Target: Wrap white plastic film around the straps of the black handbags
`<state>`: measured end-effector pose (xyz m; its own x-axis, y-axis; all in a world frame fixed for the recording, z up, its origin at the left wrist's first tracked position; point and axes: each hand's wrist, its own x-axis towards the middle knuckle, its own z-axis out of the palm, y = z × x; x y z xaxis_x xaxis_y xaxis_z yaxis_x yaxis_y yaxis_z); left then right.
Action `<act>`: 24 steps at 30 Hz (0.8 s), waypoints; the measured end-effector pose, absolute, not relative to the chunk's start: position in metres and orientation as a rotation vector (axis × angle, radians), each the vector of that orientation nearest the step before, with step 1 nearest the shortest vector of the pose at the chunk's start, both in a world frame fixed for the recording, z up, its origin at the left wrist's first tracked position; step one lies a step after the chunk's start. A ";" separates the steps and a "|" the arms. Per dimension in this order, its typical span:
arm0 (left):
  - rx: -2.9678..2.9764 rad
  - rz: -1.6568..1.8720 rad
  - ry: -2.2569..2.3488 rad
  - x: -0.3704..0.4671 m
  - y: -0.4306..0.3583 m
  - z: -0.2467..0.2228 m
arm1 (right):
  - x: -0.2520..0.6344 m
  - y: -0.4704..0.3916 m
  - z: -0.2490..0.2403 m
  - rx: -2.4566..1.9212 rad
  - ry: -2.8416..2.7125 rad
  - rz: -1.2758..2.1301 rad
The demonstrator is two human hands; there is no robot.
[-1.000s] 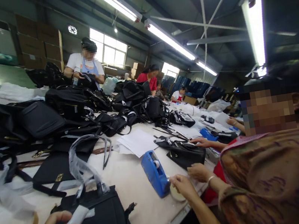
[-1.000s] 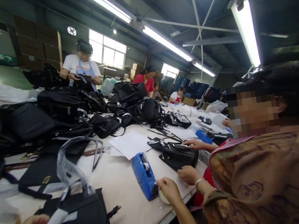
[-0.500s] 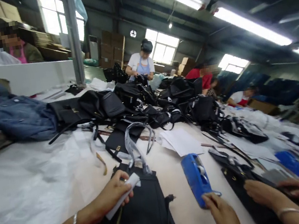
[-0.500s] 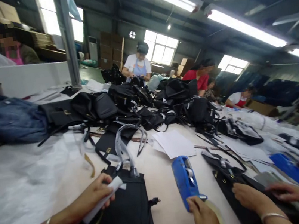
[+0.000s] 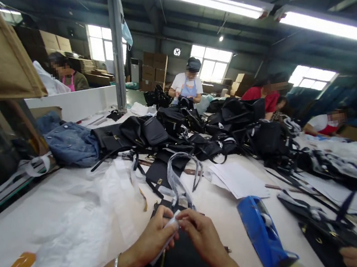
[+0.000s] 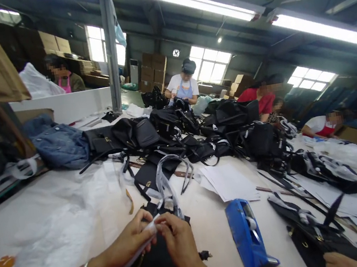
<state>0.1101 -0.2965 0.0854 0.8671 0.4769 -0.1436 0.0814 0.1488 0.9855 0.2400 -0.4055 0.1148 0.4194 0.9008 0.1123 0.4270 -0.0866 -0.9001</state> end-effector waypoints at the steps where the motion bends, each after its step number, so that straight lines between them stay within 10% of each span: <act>1: 1.401 0.300 0.467 0.110 -0.296 0.086 | 0.242 -0.405 0.114 -1.712 -1.140 0.613; 24: 1.237 0.248 0.516 0.107 -0.284 0.081 | 0.260 -0.369 0.093 -1.650 -1.174 0.906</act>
<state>0.1071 -0.2841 0.0806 0.8598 0.4510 -0.2393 0.0945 0.3202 0.9426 0.2596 -0.3687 0.0930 0.2835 0.9568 -0.0646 0.3055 -0.1540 -0.9397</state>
